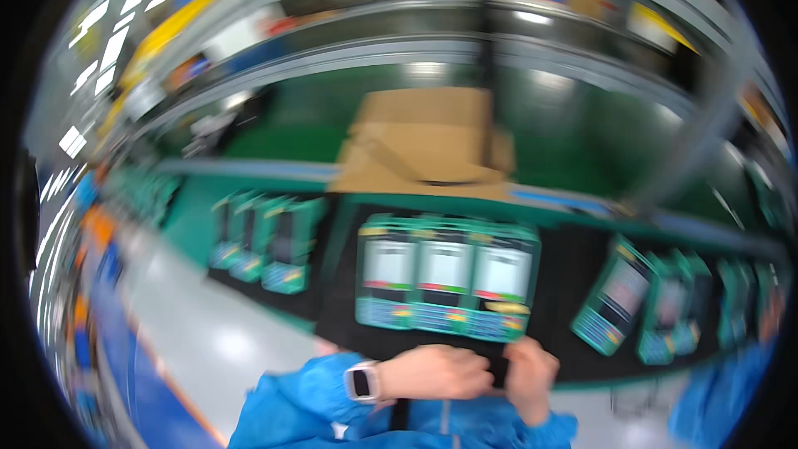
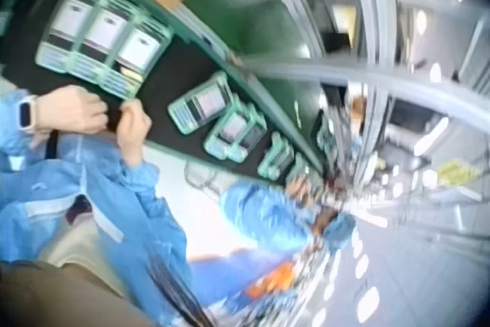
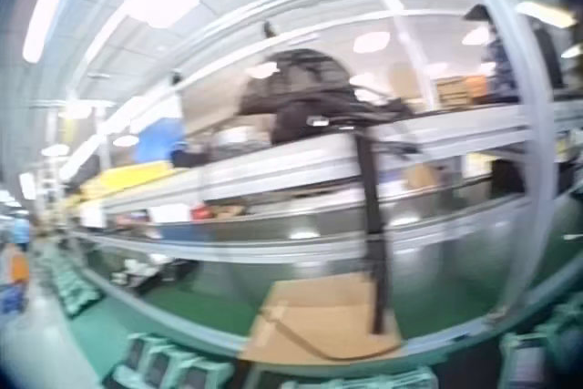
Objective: The person tests handheld terminal devices on an assembly line by tapping the touchscreen displays and keypad buttons, holding a piece of cardboard over the devices, and drawing patterns on the screens.
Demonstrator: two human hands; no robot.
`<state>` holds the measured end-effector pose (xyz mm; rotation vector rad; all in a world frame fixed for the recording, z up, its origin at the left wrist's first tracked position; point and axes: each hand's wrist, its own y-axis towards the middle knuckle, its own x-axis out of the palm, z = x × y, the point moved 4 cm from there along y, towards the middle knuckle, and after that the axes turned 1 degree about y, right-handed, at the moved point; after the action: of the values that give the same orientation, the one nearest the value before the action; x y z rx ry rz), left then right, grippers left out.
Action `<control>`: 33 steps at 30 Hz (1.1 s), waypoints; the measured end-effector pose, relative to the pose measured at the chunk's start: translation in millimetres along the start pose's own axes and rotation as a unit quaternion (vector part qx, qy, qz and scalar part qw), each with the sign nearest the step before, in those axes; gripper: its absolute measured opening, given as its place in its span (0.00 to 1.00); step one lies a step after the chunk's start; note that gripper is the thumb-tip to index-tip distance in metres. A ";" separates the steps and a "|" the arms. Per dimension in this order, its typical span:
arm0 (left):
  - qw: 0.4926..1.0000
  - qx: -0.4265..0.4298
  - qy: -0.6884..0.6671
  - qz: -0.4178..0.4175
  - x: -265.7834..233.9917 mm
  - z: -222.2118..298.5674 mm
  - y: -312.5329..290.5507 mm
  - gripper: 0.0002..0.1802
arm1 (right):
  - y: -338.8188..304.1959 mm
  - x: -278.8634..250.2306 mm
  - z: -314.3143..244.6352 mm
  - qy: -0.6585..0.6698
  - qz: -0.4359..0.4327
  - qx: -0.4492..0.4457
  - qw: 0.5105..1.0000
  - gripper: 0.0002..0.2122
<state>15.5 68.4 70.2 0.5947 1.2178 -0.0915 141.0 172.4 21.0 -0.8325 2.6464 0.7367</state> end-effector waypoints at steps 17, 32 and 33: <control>0.993 -0.045 0.094 0.053 -9.8 3.4 -38.7 0.10 | 6.1 -10.5 5.5 -0.008 0.018 0.049 0.999 0.07; 0.964 -0.100 0.247 0.000 -101.0 -29.9 -60.0 0.09 | 4.0 -16.5 6.3 0.032 0.027 0.053 0.998 0.06; 0.958 -0.075 0.276 -0.018 -111.1 -32.4 -63.2 0.07 | 1.5 -19.7 24.6 0.009 0.024 0.052 0.998 0.07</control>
<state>-76.2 3.3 139.2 0.4776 1.7601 0.1464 158.3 195.9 8.8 -0.7548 2.7035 0.5986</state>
